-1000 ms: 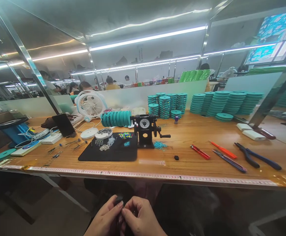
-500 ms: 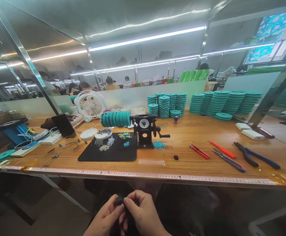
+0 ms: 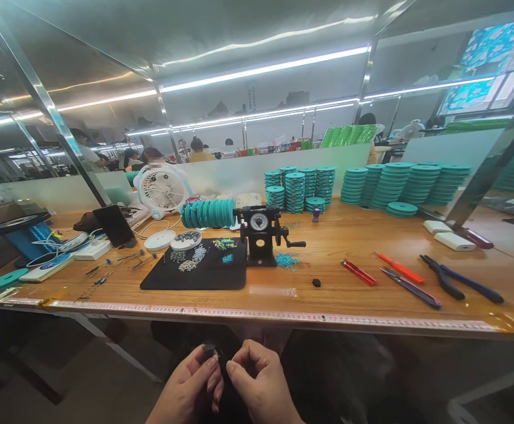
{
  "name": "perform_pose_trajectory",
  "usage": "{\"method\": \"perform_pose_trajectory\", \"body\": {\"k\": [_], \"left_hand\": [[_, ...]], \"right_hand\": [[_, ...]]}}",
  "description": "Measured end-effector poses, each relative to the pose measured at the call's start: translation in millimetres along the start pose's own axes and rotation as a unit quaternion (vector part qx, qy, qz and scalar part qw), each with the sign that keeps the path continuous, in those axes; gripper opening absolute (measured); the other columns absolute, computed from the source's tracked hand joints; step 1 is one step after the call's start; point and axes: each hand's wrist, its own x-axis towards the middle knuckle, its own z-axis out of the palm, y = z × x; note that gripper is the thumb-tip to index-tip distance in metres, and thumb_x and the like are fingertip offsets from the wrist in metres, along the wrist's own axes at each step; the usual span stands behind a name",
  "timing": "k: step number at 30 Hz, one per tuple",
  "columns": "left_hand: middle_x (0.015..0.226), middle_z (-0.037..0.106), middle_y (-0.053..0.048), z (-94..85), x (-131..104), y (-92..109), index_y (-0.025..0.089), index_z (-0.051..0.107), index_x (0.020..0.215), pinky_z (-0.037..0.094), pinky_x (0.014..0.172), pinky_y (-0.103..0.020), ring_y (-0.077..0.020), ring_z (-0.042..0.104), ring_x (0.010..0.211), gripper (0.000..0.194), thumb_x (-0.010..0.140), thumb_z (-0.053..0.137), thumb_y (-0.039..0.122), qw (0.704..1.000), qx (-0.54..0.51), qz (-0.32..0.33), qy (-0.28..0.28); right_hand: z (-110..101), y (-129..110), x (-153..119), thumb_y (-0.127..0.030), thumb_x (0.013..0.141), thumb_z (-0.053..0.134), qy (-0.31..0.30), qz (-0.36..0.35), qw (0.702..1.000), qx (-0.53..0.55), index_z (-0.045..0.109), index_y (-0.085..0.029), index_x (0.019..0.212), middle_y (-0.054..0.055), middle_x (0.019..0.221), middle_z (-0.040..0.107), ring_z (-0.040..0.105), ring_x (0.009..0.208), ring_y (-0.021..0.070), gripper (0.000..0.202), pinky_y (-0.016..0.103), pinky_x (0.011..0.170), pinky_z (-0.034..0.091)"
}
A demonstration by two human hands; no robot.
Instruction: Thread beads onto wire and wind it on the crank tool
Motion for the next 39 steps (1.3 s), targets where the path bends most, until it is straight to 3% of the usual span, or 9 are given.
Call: {"method": "perform_pose_trajectory", "body": {"k": [3, 5, 9, 14, 20, 26, 32, 39], "left_hand": [[0.05, 0.044, 0.007, -0.4, -2.8, 3.3, 0.02, 0.043, 0.071, 0.04, 0.046, -0.022, -0.0089, 0.043, 0.045, 0.032, 0.08, 0.06, 0.045, 0.998, 0.062, 0.02, 0.012], [0.053, 0.048, 0.005, -1.6, -5.2, 6.2, 0.02, 0.043, 0.071, 0.042, 0.053, -0.024, -0.0105, 0.046, 0.05, 0.03, 0.085, 0.054, 0.044, 0.986, 0.151, 0.068, 0.031], [0.061, 0.053, 0.001, -6.1, -8.0, 5.4, 0.02, 0.049, 0.071, 0.04, 0.06, -0.026, -0.0129, 0.049, 0.058, 0.03, 0.088, 0.046, 0.044, 0.924, 0.327, 0.185, 0.067], [0.064, 0.051, 0.0, -9.1, -7.4, -3.8, 0.021, 0.051, 0.069, 0.038, 0.057, -0.025, -0.0135, 0.048, 0.056, 0.031, 0.089, 0.043, 0.043, 0.887, 0.372, 0.251, 0.103], [0.063, 0.054, 0.0, -15.3, -8.0, -7.7, 0.022, 0.054, 0.069, 0.038, 0.058, -0.025, -0.0145, 0.049, 0.057, 0.026, 0.088, 0.046, 0.038, 0.851, 0.428, 0.277, 0.128], [0.067, 0.062, 0.0, -26.7, -5.6, -4.5, 0.023, 0.052, 0.076, 0.041, 0.058, -0.022, -0.0137, 0.053, 0.059, 0.012, 0.087, 0.049, 0.021, 0.799, 0.507, 0.322, 0.036], [0.075, 0.06, -0.001, -33.7, -7.0, -7.7, 0.024, 0.05, 0.087, 0.043, 0.06, -0.022, -0.0138, 0.055, 0.064, 0.012, 0.087, 0.044, 0.013, 0.773, 0.534, 0.343, 0.015], [0.075, 0.055, 0.001, -32.5, -9.0, -7.1, 0.025, 0.047, 0.09, 0.044, 0.06, -0.021, -0.0126, 0.054, 0.065, 0.013, 0.088, 0.043, 0.013, 0.778, 0.527, 0.342, 0.011]], "right_hand": [[1.1, -3.3, 0.5, -0.037, 0.068, 0.058, -0.004, 0.013, 1.0, 0.006, 0.045, -0.018, 0.055, -0.001, 0.057, 0.045, 0.042, 0.059, 0.0147, 0.026, 0.028, 0.06, 0.035], [1.7, -6.2, 1.0, -0.037, 0.066, 0.057, -0.005, 0.029, 0.999, 0.017, 0.044, -0.019, 0.054, -0.002, 0.057, 0.043, 0.039, 0.059, 0.0143, 0.026, 0.027, 0.059, 0.034], [2.2, -9.2, 1.4, -0.038, 0.065, 0.056, -0.006, 0.039, 0.999, 0.025, 0.043, -0.019, 0.055, -0.002, 0.058, 0.042, 0.037, 0.059, 0.0139, 0.025, 0.027, 0.058, 0.032], [3.8, -7.1, 0.6, -0.035, 0.064, 0.056, -0.006, 0.042, 0.999, 0.02, 0.044, -0.019, 0.055, -0.002, 0.057, 0.042, 0.037, 0.059, 0.0143, 0.022, 0.028, 0.059, 0.031], [4.7, -3.1, 1.8, -0.033, 0.064, 0.055, 0.002, 0.055, 0.998, 0.017, 0.044, -0.019, 0.054, -0.002, 0.057, 0.043, 0.038, 0.06, 0.0144, 0.021, 0.028, 0.058, 0.032], [3.8, -3.9, 0.6, -0.036, 0.067, 0.059, 0.003, 0.068, 0.997, 0.033, 0.05, -0.016, 0.056, -0.001, 0.057, 0.047, 0.04, 0.059, 0.0141, 0.024, 0.028, 0.059, 0.034], [6.5, 0.2, 0.4, -0.045, 0.068, 0.067, -0.028, 0.086, 0.994, 0.057, 0.058, -0.014, 0.06, -0.002, 0.053, 0.048, 0.039, 0.051, 0.0105, 0.033, 0.024, 0.051, 0.032], [7.6, 3.9, -1.4, -0.053, 0.068, 0.068, -0.033, 0.089, 0.993, 0.073, 0.058, -0.013, 0.062, -0.004, 0.047, 0.046, 0.038, 0.042, 0.0077, 0.041, 0.021, 0.042, 0.028]]}}
